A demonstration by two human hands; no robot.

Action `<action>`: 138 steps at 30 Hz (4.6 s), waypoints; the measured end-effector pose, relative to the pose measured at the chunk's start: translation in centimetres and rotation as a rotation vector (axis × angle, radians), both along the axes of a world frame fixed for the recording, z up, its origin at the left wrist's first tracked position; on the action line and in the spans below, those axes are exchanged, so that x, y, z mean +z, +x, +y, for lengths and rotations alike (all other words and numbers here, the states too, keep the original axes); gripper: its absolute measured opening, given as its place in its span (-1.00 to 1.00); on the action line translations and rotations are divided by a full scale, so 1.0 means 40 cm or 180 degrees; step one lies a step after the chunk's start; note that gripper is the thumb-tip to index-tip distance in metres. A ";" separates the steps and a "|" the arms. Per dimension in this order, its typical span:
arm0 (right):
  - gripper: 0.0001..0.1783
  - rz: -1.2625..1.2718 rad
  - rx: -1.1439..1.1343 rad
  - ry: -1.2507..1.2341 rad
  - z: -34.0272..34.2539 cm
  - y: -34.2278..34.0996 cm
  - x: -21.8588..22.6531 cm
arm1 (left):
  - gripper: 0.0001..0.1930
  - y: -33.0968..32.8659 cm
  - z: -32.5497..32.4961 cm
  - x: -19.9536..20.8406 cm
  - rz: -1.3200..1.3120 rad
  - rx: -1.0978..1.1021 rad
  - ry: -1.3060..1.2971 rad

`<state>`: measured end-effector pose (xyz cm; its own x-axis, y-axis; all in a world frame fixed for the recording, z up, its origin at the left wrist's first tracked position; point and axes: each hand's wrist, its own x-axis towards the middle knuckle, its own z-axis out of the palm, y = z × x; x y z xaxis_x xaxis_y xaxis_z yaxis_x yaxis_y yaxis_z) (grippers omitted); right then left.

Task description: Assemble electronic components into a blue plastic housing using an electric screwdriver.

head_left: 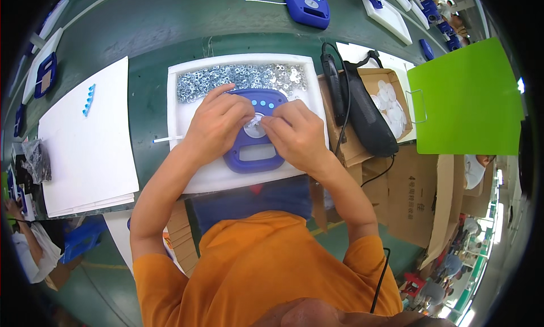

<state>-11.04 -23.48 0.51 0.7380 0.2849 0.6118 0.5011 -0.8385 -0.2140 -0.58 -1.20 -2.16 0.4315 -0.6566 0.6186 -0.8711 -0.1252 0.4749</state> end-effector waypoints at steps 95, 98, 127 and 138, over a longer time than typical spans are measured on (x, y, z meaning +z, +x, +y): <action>-0.45 0.0740 0.0450 0.0660 -0.002 -0.121 -0.038 | -0.68 0.028 0.038 0.047 0.0149 -0.0246 0.0965; -0.45 0.0763 0.0446 0.0692 -0.002 -0.122 -0.038 | -0.67 0.028 0.039 0.048 0.0162 -0.0252 0.0994; -0.48 0.0769 0.0368 0.0785 -0.007 -0.108 -0.037 | -0.79 0.027 0.036 0.058 0.0153 -0.0410 0.0844; -0.67 0.0381 -0.0252 0.1249 -0.106 -0.067 -0.012 | -0.81 0.009 0.043 0.062 0.0016 -0.0351 0.0854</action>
